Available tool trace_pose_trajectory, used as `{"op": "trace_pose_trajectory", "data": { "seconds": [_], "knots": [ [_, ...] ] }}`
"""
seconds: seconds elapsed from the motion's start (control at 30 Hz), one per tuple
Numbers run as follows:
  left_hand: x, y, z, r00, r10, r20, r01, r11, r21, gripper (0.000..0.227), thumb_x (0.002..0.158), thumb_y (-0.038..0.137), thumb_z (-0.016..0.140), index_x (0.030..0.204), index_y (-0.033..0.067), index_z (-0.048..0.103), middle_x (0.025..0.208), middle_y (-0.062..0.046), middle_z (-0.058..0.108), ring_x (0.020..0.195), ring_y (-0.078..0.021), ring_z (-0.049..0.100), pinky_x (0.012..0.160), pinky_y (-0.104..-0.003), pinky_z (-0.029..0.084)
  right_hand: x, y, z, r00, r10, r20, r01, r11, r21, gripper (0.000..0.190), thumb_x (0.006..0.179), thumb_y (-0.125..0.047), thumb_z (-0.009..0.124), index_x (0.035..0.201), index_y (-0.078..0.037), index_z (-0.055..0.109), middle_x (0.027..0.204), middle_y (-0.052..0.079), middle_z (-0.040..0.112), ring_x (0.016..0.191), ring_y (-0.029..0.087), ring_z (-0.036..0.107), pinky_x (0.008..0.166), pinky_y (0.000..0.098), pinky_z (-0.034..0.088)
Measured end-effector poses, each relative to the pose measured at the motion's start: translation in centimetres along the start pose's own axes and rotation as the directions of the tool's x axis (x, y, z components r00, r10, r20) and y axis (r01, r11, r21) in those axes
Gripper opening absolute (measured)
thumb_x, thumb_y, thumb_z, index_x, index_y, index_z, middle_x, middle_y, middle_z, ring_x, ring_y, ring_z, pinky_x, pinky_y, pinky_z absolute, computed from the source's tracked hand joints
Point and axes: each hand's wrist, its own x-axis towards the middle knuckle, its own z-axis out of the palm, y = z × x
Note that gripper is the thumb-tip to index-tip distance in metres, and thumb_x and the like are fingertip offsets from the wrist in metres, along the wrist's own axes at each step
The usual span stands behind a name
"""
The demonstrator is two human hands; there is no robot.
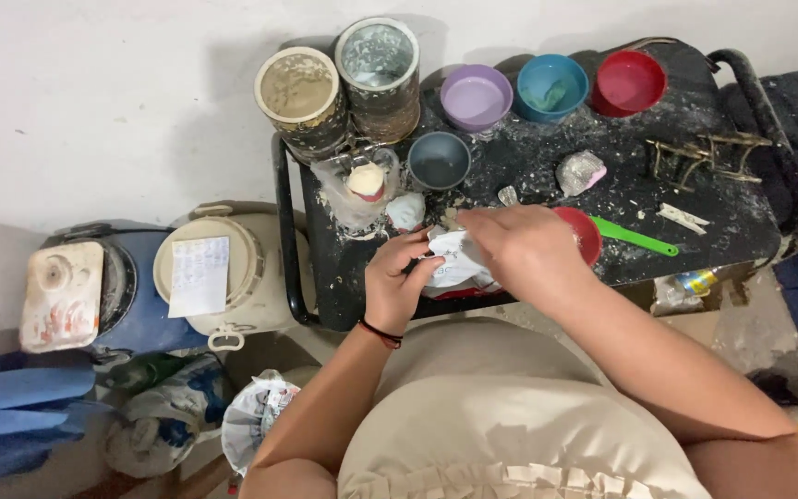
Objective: The person pours white powder from a bag into a red bowl and mixes it with a green spatula. They then add a green substance to the mixture and continue stirring. The person also handles a purple bowl and a pinkish object during the process.
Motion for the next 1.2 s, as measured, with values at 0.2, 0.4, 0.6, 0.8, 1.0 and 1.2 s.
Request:
{"op": "trace_pose_trajectory", "data": {
  "seconds": [0.2, 0.4, 0.6, 0.8, 1.0, 1.2],
  "knots": [
    [0.6, -2.1, -0.6, 0.982, 0.092, 0.168, -0.099, 0.994, 0.036, 0.010, 0.096, 0.008, 0.077, 0.097, -0.0024, 0.076, 0.131, -0.020, 0.072, 0.116, -0.0425, 0.070, 0.094, -0.047, 0.058, -0.6, -1.4, 1.2, 0.997, -0.065, -0.038, 0.064, 0.998, -0.028, 0.022, 0.101, -0.015, 0.062, 0.117, -0.012, 0.076, 0.105, 0.006, 0.077, 0.103, 0.023, 0.073, 0.093, 0.0391, 0.055],
    [2.8, -2.1, -2.0, 0.964, 0.010, 0.267, -0.028, 0.998, 0.064, 0.023, 0.078, 0.013, 0.093, 0.092, 0.0060, 0.077, 0.116, -0.013, 0.078, 0.101, -0.0335, 0.077, 0.088, -0.043, 0.063, -0.3, -2.3, 1.6, 0.991, -0.098, -0.090, 0.099, 0.995, 0.007, 0.022, 0.100, -0.036, 0.069, 0.101, -0.014, 0.073, 0.090, 0.002, 0.071, 0.092, 0.021, 0.068, 0.096, 0.0412, 0.047],
    [4.1, -2.1, -2.5, 0.905, 0.020, 0.424, -0.079, 0.989, 0.122, 0.040, 0.077, 0.023, 0.093, 0.114, 0.0151, 0.079, 0.105, -0.009, 0.081, 0.102, -0.0320, 0.076, 0.090, -0.043, 0.060, -1.0, -2.2, 2.7, 0.998, -0.018, -0.059, 0.021, 0.998, 0.057, 0.008, 0.099, -0.025, 0.070, 0.094, -0.019, 0.071, 0.087, -0.004, 0.067, 0.102, 0.016, 0.063, 0.103, 0.0425, 0.038],
    [4.7, -2.3, -3.3, 0.854, 0.061, 0.516, -0.178, 0.967, 0.180, 0.025, 0.076, 0.015, 0.093, 0.096, 0.0056, 0.079, 0.096, -0.015, 0.079, 0.092, -0.0396, 0.074, 0.078, -0.048, 0.061, -0.7, -2.4, 2.6, 0.992, -0.024, -0.124, 0.031, 0.998, 0.051, 0.017, 0.105, -0.024, 0.056, 0.089, -0.019, 0.060, 0.095, -0.001, 0.058, 0.108, 0.021, 0.058, 0.109, 0.0508, 0.034],
    [4.2, -1.7, -2.8, 0.895, -0.027, 0.445, -0.077, 0.974, 0.213, 0.017, 0.080, 0.011, 0.089, 0.085, 0.0020, 0.075, 0.087, -0.015, 0.077, 0.085, -0.0400, 0.073, 0.072, -0.044, 0.059, 0.2, -0.4, -0.7, 0.985, 0.000, -0.172, 0.013, 0.997, 0.075, 0.015, 0.106, -0.016, 0.056, 0.108, -0.010, 0.069, 0.111, 0.009, 0.064, 0.124, 0.028, 0.055, 0.118, 0.0599, 0.023],
    [2.9, -1.8, -2.2, 0.931, -0.176, 0.320, 0.130, 0.979, 0.159, 0.019, 0.086, 0.009, 0.085, 0.078, -0.0006, 0.070, 0.084, -0.013, 0.069, 0.076, -0.0235, 0.068, 0.070, -0.036, 0.054, -11.8, 15.9, -2.0, 0.374, 0.877, 0.301, -0.803, 0.468, -0.368, 0.030, 0.103, -0.037, 0.065, 0.116, -0.014, 0.079, 0.099, 0.015, 0.078, 0.099, 0.037, 0.077, 0.082, 0.0514, 0.060]
  ]
}}
